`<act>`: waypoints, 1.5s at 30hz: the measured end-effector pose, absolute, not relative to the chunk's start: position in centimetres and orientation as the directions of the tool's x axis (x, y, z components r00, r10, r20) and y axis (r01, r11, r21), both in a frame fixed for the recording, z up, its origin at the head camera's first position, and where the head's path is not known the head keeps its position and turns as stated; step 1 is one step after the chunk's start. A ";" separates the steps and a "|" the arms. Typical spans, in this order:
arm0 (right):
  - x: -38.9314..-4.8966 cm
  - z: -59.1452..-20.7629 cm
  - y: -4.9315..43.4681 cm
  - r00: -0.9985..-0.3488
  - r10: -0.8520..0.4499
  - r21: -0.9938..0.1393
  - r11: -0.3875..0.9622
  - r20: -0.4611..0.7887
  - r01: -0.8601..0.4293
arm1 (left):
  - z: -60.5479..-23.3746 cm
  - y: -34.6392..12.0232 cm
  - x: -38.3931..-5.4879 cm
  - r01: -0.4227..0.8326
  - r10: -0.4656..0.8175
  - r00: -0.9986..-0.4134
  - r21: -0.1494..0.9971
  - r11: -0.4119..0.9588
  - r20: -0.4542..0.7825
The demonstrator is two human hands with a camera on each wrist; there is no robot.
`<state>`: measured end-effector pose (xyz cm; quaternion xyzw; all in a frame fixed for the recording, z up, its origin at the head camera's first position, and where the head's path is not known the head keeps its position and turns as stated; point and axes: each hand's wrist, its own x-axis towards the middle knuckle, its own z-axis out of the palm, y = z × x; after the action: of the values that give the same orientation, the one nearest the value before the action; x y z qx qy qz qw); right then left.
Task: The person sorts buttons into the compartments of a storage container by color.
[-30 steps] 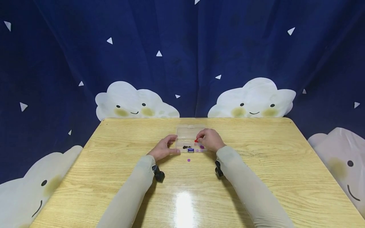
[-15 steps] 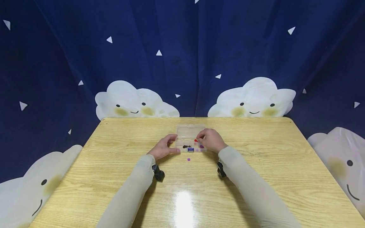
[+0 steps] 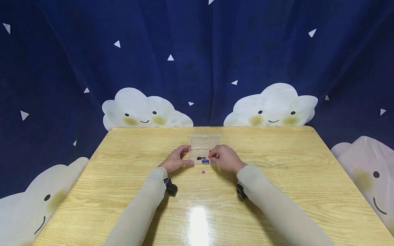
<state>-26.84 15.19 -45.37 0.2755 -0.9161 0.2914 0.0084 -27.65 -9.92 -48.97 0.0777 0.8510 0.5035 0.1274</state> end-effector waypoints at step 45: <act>-24.0 -47.2 12.9 -0.735 -0.658 -0.332 0.665 0.165 -0.670 | -48.7 -10.0 -27.5 0.015 0.279 -0.950 0.869 0.495 -0.143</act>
<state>-23.96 12.88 -47.23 0.3639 -0.9122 0.1880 0.0154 -27.46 -9.98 -48.66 0.0861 0.8543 0.4949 0.1335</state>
